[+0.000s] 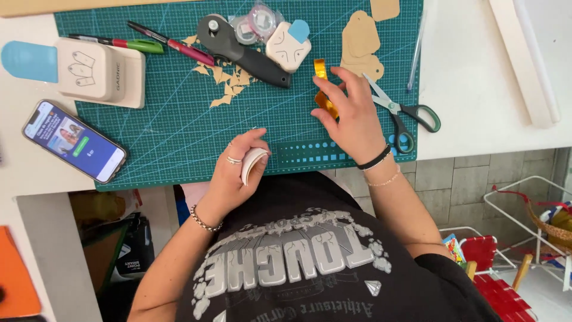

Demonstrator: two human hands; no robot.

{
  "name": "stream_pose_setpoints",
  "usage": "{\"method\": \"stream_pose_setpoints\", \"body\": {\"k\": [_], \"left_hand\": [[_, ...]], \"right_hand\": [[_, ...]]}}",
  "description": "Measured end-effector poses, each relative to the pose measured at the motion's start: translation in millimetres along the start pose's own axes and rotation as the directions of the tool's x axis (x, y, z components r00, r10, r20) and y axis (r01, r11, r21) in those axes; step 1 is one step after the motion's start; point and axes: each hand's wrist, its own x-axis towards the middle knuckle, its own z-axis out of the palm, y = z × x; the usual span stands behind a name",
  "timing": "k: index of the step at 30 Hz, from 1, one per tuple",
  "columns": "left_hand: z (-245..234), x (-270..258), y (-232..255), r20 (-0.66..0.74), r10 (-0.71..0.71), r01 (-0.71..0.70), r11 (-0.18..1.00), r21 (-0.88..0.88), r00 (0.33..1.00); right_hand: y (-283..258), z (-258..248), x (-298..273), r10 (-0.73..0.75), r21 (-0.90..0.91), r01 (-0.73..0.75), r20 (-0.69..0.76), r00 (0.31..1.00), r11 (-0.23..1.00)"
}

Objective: Cutting a strip of paper with scissors and using a decorative hole puncher on gold foil pieces.

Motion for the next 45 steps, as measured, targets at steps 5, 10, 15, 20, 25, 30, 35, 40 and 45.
{"method": "stream_pose_setpoints", "body": {"k": [5,10,15,20,25,30,35,40,45], "left_hand": [[-4,2,-1,0.033,0.062,-0.064,0.995,0.081,0.998],[-9,9,9,0.051,0.079,-0.081,0.996,0.039,0.996],[-18,18,10,0.155,0.048,-0.045,0.999,-0.022,0.987],[-32,55,13,0.248,0.042,-0.060,0.996,0.065,0.968],[-44,90,8,0.309,0.022,-0.068,0.988,0.141,0.951],[-49,106,-15,0.262,-0.048,0.048,0.999,0.008,0.964],[-57,107,-2,0.251,-0.051,0.059,0.998,-0.024,0.967],[-57,81,32,0.332,-0.108,0.106,0.994,0.024,0.937],[-64,66,-8,0.185,-0.225,0.265,0.935,-0.235,0.957]], "right_hand": [[12,17,5,0.080,0.017,-0.079,-0.067,0.995,0.997],[16,24,13,0.141,-0.011,-0.143,-0.078,0.987,0.990],[18,25,31,0.193,0.007,-0.193,-0.003,0.981,0.981],[41,39,50,0.201,0.040,-0.202,0.044,0.979,0.978],[50,47,67,0.217,0.093,-0.221,0.053,0.975,0.971],[54,51,86,0.174,0.102,-0.177,0.037,0.984,0.979],[29,29,90,0.143,0.032,-0.143,-0.007,0.990,0.989],[-11,7,62,0.043,-0.076,-0.053,-0.125,0.991,0.996],[-27,36,46,-0.063,0.240,0.026,0.147,0.987,0.970]]}}
